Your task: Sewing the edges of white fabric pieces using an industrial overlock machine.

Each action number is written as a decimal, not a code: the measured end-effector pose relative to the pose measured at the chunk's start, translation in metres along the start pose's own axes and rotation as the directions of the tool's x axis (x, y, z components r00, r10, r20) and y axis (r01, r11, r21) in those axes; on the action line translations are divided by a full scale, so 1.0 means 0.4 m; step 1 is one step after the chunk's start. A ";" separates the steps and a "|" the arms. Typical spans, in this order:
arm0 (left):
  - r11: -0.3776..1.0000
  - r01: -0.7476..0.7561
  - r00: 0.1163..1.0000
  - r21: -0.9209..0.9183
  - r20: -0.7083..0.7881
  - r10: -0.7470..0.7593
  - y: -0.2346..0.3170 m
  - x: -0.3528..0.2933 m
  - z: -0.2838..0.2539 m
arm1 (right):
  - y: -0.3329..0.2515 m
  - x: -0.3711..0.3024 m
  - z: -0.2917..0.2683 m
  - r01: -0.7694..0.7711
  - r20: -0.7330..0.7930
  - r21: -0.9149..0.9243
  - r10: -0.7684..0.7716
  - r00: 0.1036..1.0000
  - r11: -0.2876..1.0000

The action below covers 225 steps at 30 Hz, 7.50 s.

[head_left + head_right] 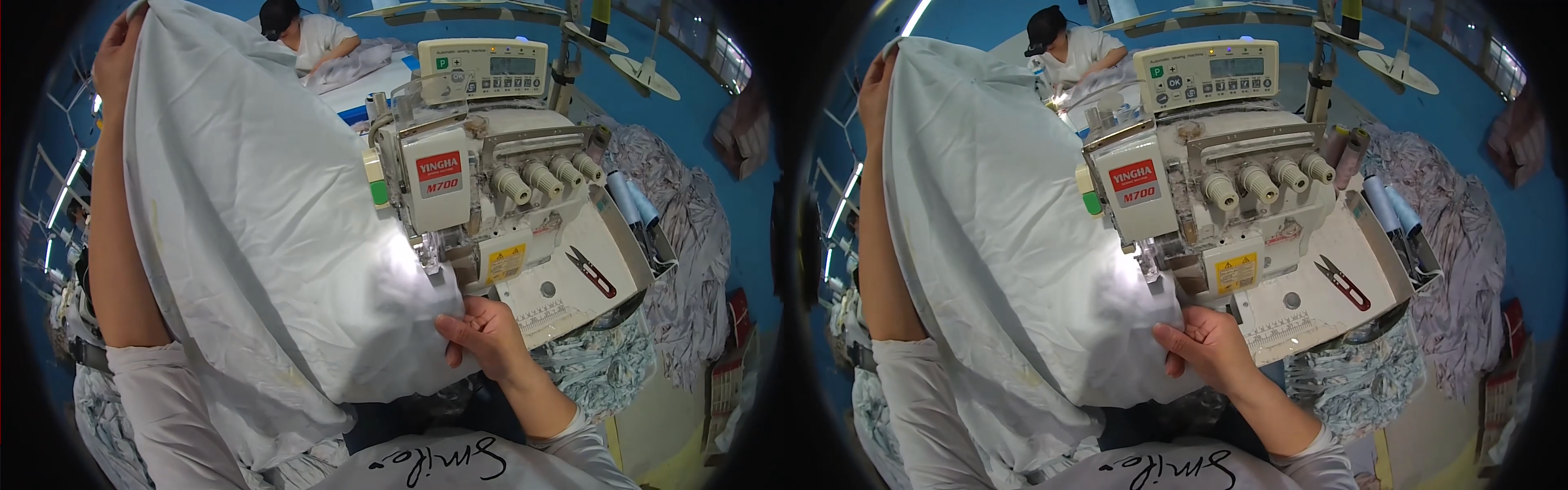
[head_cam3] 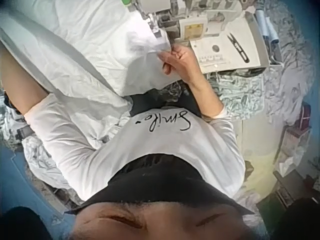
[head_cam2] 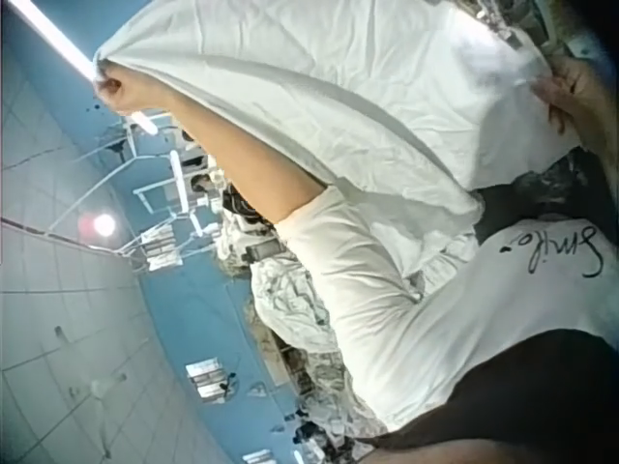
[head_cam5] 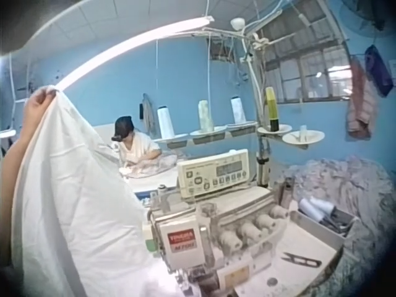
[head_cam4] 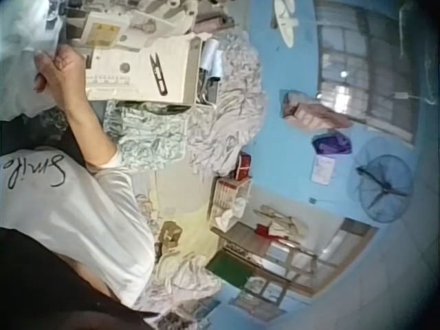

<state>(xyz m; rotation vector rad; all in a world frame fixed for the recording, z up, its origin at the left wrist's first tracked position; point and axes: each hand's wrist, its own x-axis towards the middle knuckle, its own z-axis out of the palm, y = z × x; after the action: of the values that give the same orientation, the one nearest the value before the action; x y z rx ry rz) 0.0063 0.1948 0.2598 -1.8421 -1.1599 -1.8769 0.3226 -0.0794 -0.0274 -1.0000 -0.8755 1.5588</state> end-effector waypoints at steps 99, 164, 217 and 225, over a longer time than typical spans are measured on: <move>0.803 -0.462 0.377 -0.377 0.736 0.562 0.383 -0.731 -0.063 | -0.004 0.005 0.043 0.421 0.157 -0.905 -0.880 0.449 0.054; 0.919 -0.142 0.475 -0.368 0.789 0.389 0.315 -0.740 -0.106 | 0.066 -0.056 0.129 0.138 -0.198 -0.375 -0.224 0.954 0.917; 0.987 0.095 0.883 0.130 0.446 -0.144 0.443 -0.922 -0.751 | 0.125 -0.116 0.481 0.667 0.616 -0.711 -0.261 0.743 0.220; 0.994 0.107 0.873 0.031 0.475 -0.109 0.424 -0.941 -0.543 | 0.096 -0.171 0.309 0.424 0.659 -0.565 0.078 0.748 0.708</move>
<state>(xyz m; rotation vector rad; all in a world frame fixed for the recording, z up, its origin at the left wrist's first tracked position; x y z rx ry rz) 0.0256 -0.1898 -0.0032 -2.3660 -1.4382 -1.5022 0.2021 -0.1588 -0.0034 -0.8007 -2.1201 1.4104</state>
